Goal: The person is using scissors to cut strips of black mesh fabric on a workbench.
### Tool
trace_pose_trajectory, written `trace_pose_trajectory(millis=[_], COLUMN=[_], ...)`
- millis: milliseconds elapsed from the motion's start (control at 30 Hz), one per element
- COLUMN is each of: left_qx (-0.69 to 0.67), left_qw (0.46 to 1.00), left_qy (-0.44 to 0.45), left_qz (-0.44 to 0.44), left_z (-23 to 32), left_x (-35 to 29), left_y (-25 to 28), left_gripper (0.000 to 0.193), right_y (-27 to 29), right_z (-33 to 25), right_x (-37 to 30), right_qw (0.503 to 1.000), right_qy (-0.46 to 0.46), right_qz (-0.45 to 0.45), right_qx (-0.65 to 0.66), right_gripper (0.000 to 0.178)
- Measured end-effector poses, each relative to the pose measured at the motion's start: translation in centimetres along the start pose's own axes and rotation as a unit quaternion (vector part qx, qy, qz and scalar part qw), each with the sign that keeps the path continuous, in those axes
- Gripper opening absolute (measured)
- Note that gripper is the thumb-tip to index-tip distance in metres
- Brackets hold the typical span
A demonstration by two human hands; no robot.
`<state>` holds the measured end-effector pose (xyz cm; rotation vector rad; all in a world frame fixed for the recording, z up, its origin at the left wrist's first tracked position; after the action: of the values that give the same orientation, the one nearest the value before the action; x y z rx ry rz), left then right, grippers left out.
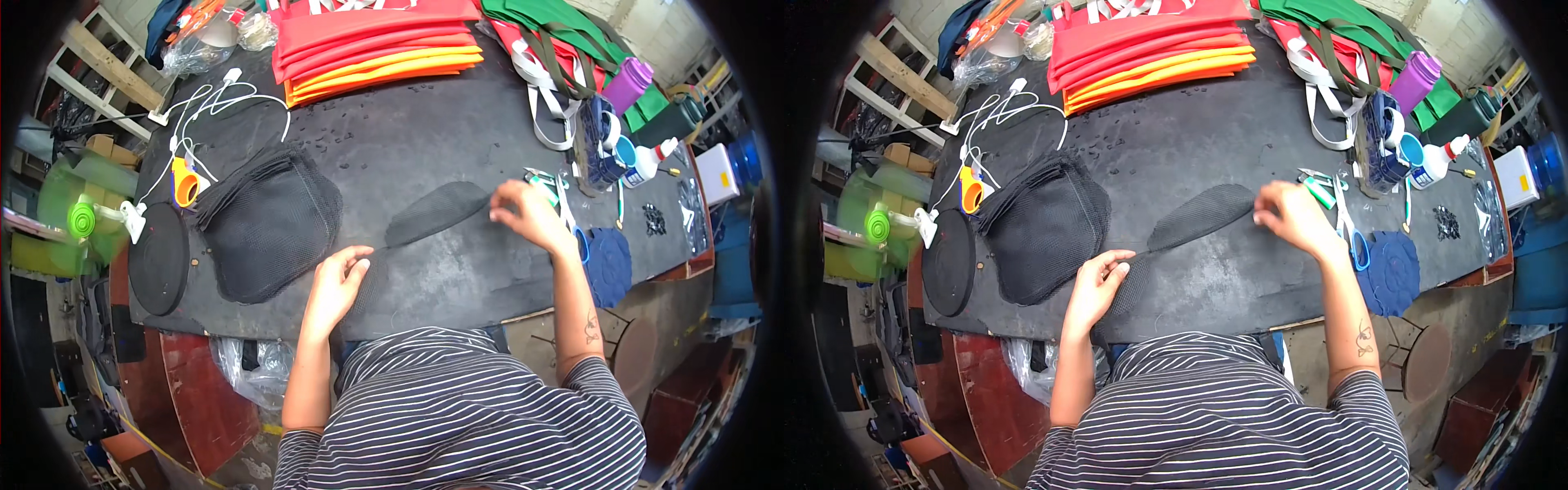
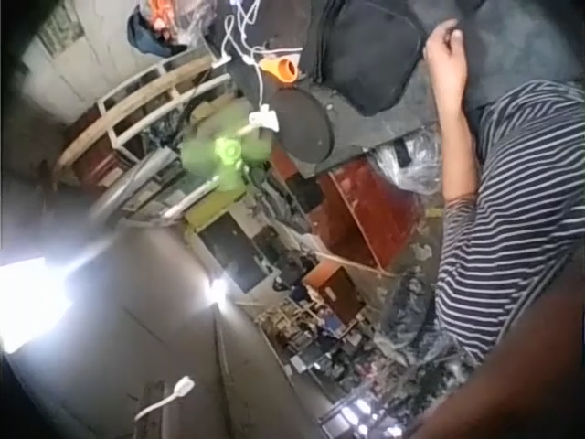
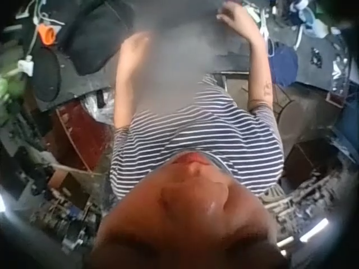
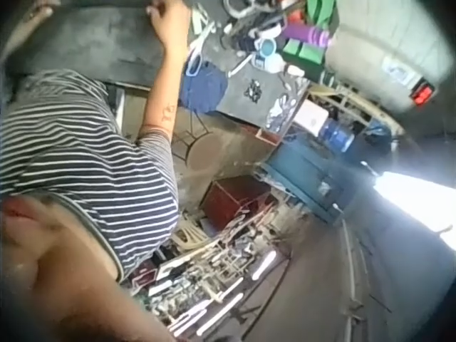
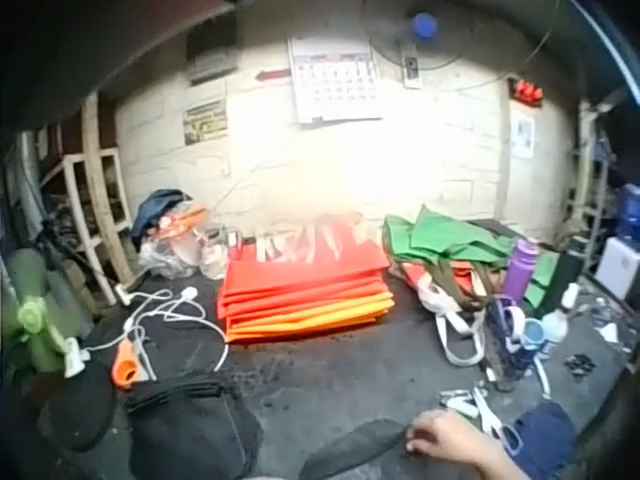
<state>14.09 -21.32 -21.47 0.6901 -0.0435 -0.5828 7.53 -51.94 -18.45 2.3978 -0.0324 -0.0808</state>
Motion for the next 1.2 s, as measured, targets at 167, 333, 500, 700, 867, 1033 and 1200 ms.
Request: trace_pose_trajectory(millis=[167, 333, 500, 700, 867, 1033, 1200], left_qx=[-0.010, 0.024, -0.093, -0.106, -0.016, -0.037, -0.036], left_qw=[0.999, 0.998, 0.994, 0.992, 0.997, 0.998, 0.998], left_qy=[0.032, 0.057, 0.057, 0.067, 0.073, 0.026, 0.016], left_qz=[0.002, -0.010, 0.007, 0.005, 0.007, 0.041, 0.047], left_z=[-1.2, -1.1, -1.8, -2.5, -1.9, -1.3, -0.7], left_x=[0.1, 0.1, 0.7, 1.8, 2.7, 3.1, 3.0], left_y=[-0.9, -1.1, -1.6, -2.2, -3.2, -3.9, -2.9], left_gripper=[0.021, 0.015, 0.009, 0.008, 0.012, 0.013, 0.011], right_y=[-1.9, -4.9, -3.5, -2.9, -1.5, -3.8, -8.4], right_z=[-0.2, 1.7, -0.1, 1.0, 2.4, -0.1, -1.8], right_x=[3.3, 5.3, 4.1, -2.1, -4.9, -2.4, -0.7], right_qw=[0.986, 0.997, 0.968, 0.972, 0.972, 0.974, 0.988], right_qy=[0.066, 0.029, 0.181, 0.172, 0.106, 0.114, 0.037], right_qz=[0.126, 0.072, 0.173, 0.110, 0.207, 0.195, 0.073], right_qx=[0.083, 0.013, 0.031, -0.113, -0.043, 0.022, -0.129], right_gripper=[0.014, 0.022, 0.015, 0.019, 0.016, 0.018, 0.051])
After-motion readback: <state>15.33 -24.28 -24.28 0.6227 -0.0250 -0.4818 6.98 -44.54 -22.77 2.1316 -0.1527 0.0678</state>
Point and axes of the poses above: each hand's wrist, its own x-axis towards the middle knuckle, its own y-axis out of the back of the hand, z = x × y, the point moved 3 cm from there along x, towards the middle knuckle, and after that the axes turned 13 degrees about x, right-handed, at the moved point
